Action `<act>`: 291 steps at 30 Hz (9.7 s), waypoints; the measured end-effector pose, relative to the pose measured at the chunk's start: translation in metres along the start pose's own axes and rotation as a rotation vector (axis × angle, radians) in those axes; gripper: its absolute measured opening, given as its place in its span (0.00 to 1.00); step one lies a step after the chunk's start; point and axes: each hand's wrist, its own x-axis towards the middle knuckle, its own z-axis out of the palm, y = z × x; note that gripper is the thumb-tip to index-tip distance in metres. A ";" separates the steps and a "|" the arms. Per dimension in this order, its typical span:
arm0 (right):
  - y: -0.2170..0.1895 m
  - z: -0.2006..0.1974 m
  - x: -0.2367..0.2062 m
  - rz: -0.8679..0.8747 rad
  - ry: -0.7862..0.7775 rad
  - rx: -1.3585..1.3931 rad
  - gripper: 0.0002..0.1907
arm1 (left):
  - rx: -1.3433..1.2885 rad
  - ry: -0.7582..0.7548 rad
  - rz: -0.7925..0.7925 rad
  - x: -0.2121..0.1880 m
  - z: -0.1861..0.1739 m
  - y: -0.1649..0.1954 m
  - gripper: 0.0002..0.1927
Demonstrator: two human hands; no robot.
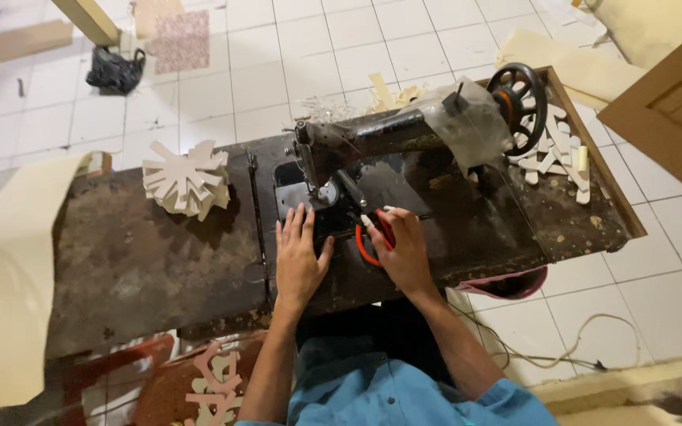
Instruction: The person sits on the floor cutting strips of light-colored material into small pieces with scissors, then moves to a treadle sewing machine and stitches the cut pieces together into flower-shaped decorative pieces, stacking finished pieces on the machine table and trimming threads with scissors.
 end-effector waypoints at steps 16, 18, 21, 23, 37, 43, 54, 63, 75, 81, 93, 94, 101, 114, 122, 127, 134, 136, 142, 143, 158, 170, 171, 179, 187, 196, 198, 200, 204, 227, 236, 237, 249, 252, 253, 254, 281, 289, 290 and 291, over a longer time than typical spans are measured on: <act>-0.017 0.013 0.127 0.268 -0.138 0.107 0.30 | 0.013 0.016 0.000 0.006 -0.028 0.023 0.33; -0.026 0.014 0.139 0.384 -0.140 0.024 0.26 | 0.010 0.025 0.003 0.007 -0.033 0.026 0.33; -0.036 0.012 0.149 0.489 -0.268 -0.032 0.23 | 0.007 0.022 0.002 0.006 -0.039 0.030 0.34; -0.040 0.011 0.150 0.327 -0.159 0.014 0.22 | -0.004 0.021 0.008 0.005 -0.041 0.031 0.34; -0.036 0.033 0.154 0.263 -0.110 -0.029 0.14 | -0.018 0.031 -0.007 0.006 -0.044 0.029 0.33; -0.023 0.030 0.135 0.183 -0.018 0.048 0.25 | -0.012 0.059 0.024 0.004 -0.036 0.022 0.31; 0.012 -0.017 0.060 -0.208 -0.455 0.049 0.30 | -0.508 -0.023 0.229 0.033 -0.008 0.058 0.11; 0.030 -0.041 0.042 -0.230 -0.485 0.147 0.23 | -0.396 -0.210 0.020 0.160 0.069 0.104 0.22; 0.018 -0.049 0.048 -0.046 -0.532 0.173 0.28 | -0.960 -0.169 0.140 0.215 0.060 0.120 0.18; 0.020 -0.048 0.049 -0.088 -0.508 0.193 0.28 | -0.717 -0.017 0.158 0.228 0.063 0.112 0.11; -0.003 -0.045 0.052 0.103 -0.501 0.060 0.26 | -1.053 -0.182 -0.076 0.243 0.058 0.115 0.08; -0.004 -0.045 0.052 0.098 -0.460 0.052 0.25 | -1.164 -0.243 -0.064 0.242 0.057 0.111 0.09; 0.002 -0.037 0.050 -0.218 -0.404 -0.007 0.35 | -0.591 -0.046 0.224 0.186 0.062 0.109 0.17; 0.029 -0.020 0.019 -0.180 -0.398 -0.014 0.23 | -0.565 0.022 0.095 0.024 -0.001 0.011 0.11; 0.015 -0.013 0.016 -0.108 -0.411 -0.048 0.23 | -0.430 0.037 0.125 -0.021 -0.011 -0.047 0.14; 0.011 -0.011 0.014 -0.052 -0.433 -0.078 0.23 | -0.369 -0.008 0.157 -0.021 -0.011 -0.050 0.19; 0.015 -0.036 0.010 0.034 -0.470 -0.197 0.23 | -0.381 -0.031 0.158 -0.019 -0.018 -0.055 0.20; 0.018 -0.045 0.003 0.042 -0.417 -0.188 0.22 | -0.378 -0.044 0.165 -0.018 -0.018 -0.055 0.20; 0.027 -0.057 -0.018 0.119 -0.265 -0.196 0.18 | -0.380 -0.055 0.164 -0.015 -0.021 -0.054 0.20; 0.028 -0.057 -0.018 0.127 -0.258 -0.195 0.17 | -0.383 -0.059 0.161 -0.014 -0.022 -0.053 0.20; 0.023 0.032 0.119 0.013 -0.636 0.113 0.16 | -0.362 -0.031 0.128 -0.007 -0.028 -0.041 0.15; 0.061 0.139 0.212 0.287 -0.633 1.732 0.29 | -0.412 0.007 0.089 0.004 -0.025 -0.039 0.13; 0.057 0.142 0.216 0.372 -0.672 1.653 0.28 | -0.408 0.017 0.102 0.004 -0.027 -0.038 0.13; 0.057 0.118 0.149 -0.082 -0.836 0.367 0.20 | -0.223 0.262 0.137 0.030 -0.055 -0.082 0.15; 0.089 0.101 0.133 -0.098 -0.713 0.164 0.20 | 0.292 -0.113 -0.294 0.171 -0.098 -0.202 0.36; 0.097 0.102 0.127 -0.159 -0.721 -0.002 0.19 | 0.203 -0.190 -0.385 0.152 -0.099 -0.208 0.40; 0.096 0.101 0.129 -0.298 -0.646 0.110 0.20 | 0.213 -0.125 -0.339 0.144 -0.101 -0.207 0.39; 0.094 0.102 0.129 -0.352 -0.623 0.140 0.20 | 0.196 -0.085 -0.323 0.132 -0.102 -0.205 0.37; 0.094 0.100 0.125 -0.274 -0.683 0.052 0.19 | 0.223 -0.139 -0.351 0.108 -0.109 -0.205 0.36; 0.078 0.096 0.123 -0.267 -0.704 0.011 0.19 | -0.062 0.146 -0.787 0.013 -0.170 -0.264 0.42; 0.082 0.099 0.122 -0.143 -0.752 -0.113 0.24 | -0.217 0.255 -0.631 0.039 -0.178 -0.259 0.23; 0.083 0.099 0.122 -0.170 -0.742 -0.081 0.24 | -0.259 0.283 -0.616 0.041 -0.183 -0.253 0.22; 0.078 0.100 0.125 -0.131 -0.777 -0.136 0.26 | -0.602 0.141 -0.268 0.065 -0.163 -0.130 0.11; 0.071 0.095 0.129 0.035 -0.907 -0.245 0.25 | -0.670 -0.212 -0.188 0.064 -0.103 -0.095 0.09; 0.069 0.093 0.133 -0.033 -0.941 -0.232 0.26 | -0.690 -0.208 -0.190 0.065 -0.085 -0.086 0.09; 0.066 0.090 0.138 -0.106 -0.978 -0.219 0.26 | -0.709 -0.199 -0.195 0.065 -0.067 -0.077 0.10; 0.063 0.077 0.120 -0.224 -0.747 -0.058 0.24 | -0.197 -0.015 0.161 0.038 -0.007 -0.040 0.10; 0.058 0.108 0.140 -0.158 -1.198 -0.405 0.27 | -0.230 -0.023 0.181 0.040 -0.010 -0.043 0.10; 0.061 0.106 0.138 -0.219 -1.092 -0.308 0.24 | -0.234 -0.018 0.185 0.040 -0.011 -0.043 0.11; 0.065 0.100 0.133 -0.278 -0.987 -0.214 0.21 | -0.242 -0.011 0.187 0.040 -0.010 -0.043 0.11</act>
